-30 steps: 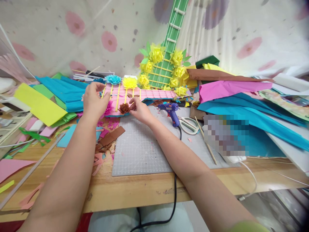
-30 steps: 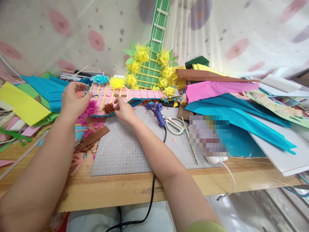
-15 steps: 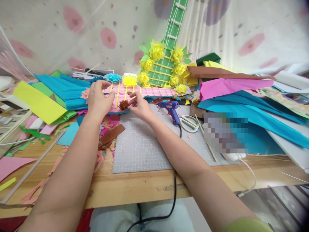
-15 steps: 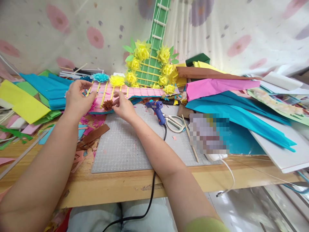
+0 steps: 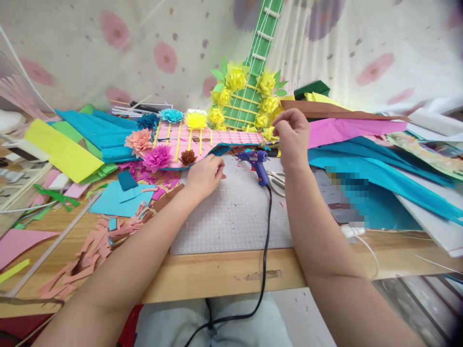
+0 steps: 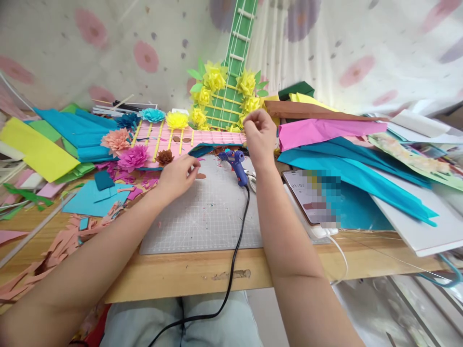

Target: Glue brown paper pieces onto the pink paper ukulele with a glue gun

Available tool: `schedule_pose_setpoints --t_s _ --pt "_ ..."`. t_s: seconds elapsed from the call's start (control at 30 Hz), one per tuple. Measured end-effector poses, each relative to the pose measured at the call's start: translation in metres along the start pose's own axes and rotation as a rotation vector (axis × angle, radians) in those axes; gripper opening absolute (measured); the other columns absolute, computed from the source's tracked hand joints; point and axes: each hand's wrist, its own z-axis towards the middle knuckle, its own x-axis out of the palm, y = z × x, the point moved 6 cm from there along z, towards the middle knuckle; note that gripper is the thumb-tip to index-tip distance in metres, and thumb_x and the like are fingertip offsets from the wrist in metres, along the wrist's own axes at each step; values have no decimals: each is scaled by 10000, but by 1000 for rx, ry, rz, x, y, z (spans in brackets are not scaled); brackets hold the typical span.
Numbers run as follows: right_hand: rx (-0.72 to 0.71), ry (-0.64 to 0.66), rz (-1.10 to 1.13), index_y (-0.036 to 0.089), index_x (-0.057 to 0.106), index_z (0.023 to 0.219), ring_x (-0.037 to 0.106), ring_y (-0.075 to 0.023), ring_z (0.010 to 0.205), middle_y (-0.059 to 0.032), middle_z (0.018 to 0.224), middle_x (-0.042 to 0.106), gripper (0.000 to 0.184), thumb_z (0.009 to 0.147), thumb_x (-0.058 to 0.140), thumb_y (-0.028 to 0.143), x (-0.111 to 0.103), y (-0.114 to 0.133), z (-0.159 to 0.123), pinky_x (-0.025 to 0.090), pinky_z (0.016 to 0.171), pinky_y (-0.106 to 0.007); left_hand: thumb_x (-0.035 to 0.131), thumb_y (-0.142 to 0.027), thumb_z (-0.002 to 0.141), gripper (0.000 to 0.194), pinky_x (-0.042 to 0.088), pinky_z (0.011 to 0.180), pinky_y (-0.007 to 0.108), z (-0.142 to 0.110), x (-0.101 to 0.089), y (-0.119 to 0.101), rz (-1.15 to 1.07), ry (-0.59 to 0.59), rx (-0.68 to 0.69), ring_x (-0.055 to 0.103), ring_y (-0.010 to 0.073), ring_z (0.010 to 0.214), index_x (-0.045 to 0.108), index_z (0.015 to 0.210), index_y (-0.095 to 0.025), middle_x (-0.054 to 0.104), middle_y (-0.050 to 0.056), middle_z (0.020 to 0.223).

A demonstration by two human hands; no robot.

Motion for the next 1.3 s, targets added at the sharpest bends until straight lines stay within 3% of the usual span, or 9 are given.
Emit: schedule_pose_setpoints --t_s 0.1,0.2,0.33,0.43,0.73,0.9,1.0,1.17,1.3 --pt "156 3 -51 196 487 630 401 -82 522 47 550 437 117 722 446 137 -17 -31 -20 329 537 -247 466 -254 893 154 453 772 330 -8 23 6 48 115 -57 603 214 945 602 895 -182 625 77 989" --pt "377 -11 -51 194 525 720 462 -95 574 27 644 529 76 713 460 234 -25 -65 -48 388 569 -243 522 -256 858 161 452 832 346 -13 32 16 28 126 -122 578 232 1018 598 978 -179 594 91 1066" --pt "455 55 -15 227 526 1011 572 -160 826 -13 914 602 370 680 549 393 -22 -86 -70 468 687 -291 573 -231 811 147 432 926 368 -13 37 21 -40 94 -159 547 240 1075 600 945 -177 565 92 1064" --pt "478 150 -39 225 508 1071 584 -193 886 -41 986 606 489 679 561 513 -14 -94 -74 479 735 -334 593 -236 797 103 443 918 378 -12 40 25 -106 72 -213 562 230 1024 604 879 -175 560 81 1012" --pt "354 318 -284 197 567 1012 589 -210 877 -54 934 639 544 810 379 666 -5 -74 -81 454 813 -373 620 -254 795 119 466 839 332 -11 39 28 -161 32 -231 577 189 910 640 878 -171 571 69 998" --pt "357 366 -489 174 521 1101 612 -282 946 -127 1040 650 638 660 648 617 10 -67 -88 466 829 -420 649 -298 788 159 464 792 302 -10 39 26 -143 21 -188 581 174 865 692 892 -186 591 53 973" --pt "394 389 -587 159 538 1085 626 -311 946 -146 1011 663 568 689 644 552 14 -71 -89 473 816 -435 605 -272 827 150 458 763 291 -7 40 27 -135 22 -173 581 158 815 721 876 -191 611 43 920" --pt "445 408 -596 175 603 899 639 -296 838 -113 853 673 412 730 584 550 12 -81 -89 483 770 -430 594 -234 824 153 448 732 281 -5 39 31 -163 17 -186 577 151 794 741 864 -211 633 34 881" --pt "443 288 -382 194 595 783 605 -238 712 -61 700 630 420 675 608 600 9 -82 -87 489 695 -393 581 -240 811 157 442 728 279 -7 35 32 -254 -29 -212 578 150 785 736 829 -214 650 35 877"
